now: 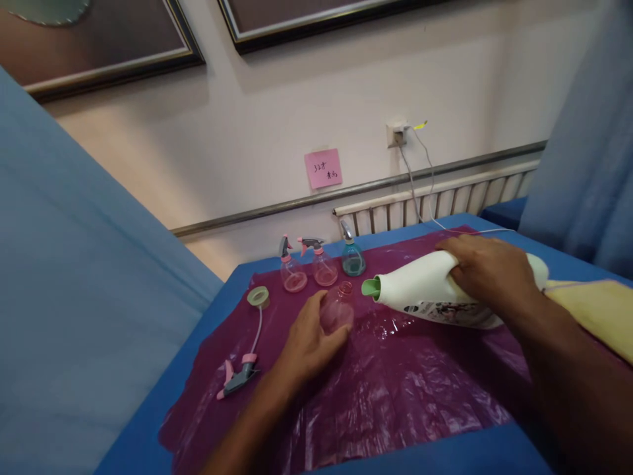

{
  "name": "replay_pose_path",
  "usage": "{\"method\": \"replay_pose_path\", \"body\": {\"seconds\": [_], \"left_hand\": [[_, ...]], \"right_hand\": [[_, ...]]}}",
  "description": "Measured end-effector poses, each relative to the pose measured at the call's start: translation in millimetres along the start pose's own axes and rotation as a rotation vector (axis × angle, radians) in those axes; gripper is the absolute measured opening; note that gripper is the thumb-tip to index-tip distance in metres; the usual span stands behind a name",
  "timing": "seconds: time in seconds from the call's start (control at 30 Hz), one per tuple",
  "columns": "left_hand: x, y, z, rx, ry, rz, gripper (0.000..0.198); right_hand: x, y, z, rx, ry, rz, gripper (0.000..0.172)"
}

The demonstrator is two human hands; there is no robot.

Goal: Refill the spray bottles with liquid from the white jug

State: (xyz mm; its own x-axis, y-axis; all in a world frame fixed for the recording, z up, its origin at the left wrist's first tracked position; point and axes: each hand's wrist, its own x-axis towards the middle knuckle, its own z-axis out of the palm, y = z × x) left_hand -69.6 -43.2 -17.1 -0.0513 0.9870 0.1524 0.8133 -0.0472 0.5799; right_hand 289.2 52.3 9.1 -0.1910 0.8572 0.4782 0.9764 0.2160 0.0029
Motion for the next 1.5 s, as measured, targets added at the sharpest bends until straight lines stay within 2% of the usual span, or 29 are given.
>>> {"method": "replay_pose_path", "body": {"seconds": [0.13, 0.33, 0.5, 0.7, 0.83, 1.2, 1.5], "left_hand": [[2.7, -3.0, -10.6, 0.025, 0.005, 0.053, 0.079], [2.5, -5.4, -21.0, 0.046, 0.047, 0.028, 0.078], [1.2, -11.9, -18.4, 0.069, 0.022, 0.032, 0.079], [6.0, -21.4, -11.3, 0.144, -0.021, 0.072, 0.080], [7.6, -17.1, -12.1, 0.189, -0.028, 0.102, 0.076], [8.5, -7.7, -24.7, 0.295, -0.075, 0.208, 0.062], [13.2, -8.6, -30.8, 0.409, -0.114, 0.230, 0.068]], "right_hand": [[15.3, -4.8, -6.2, 0.048, -0.036, 0.036, 0.034], [12.9, -8.7, 3.0, 0.064, 0.040, 0.010, 0.040], [2.3, -9.9, 14.2, 0.043, 0.084, -0.038, 0.039], [3.9, -18.5, 6.7, 0.047, 0.052, -0.049, 0.033], [6.8, -20.8, 3.6, 0.046, 0.023, -0.067, 0.032], [8.6, -21.7, -2.1, 0.052, -0.021, -0.003, 0.032], [8.3, -25.8, -5.2, 0.096, -0.008, -0.044, 0.033]]}}
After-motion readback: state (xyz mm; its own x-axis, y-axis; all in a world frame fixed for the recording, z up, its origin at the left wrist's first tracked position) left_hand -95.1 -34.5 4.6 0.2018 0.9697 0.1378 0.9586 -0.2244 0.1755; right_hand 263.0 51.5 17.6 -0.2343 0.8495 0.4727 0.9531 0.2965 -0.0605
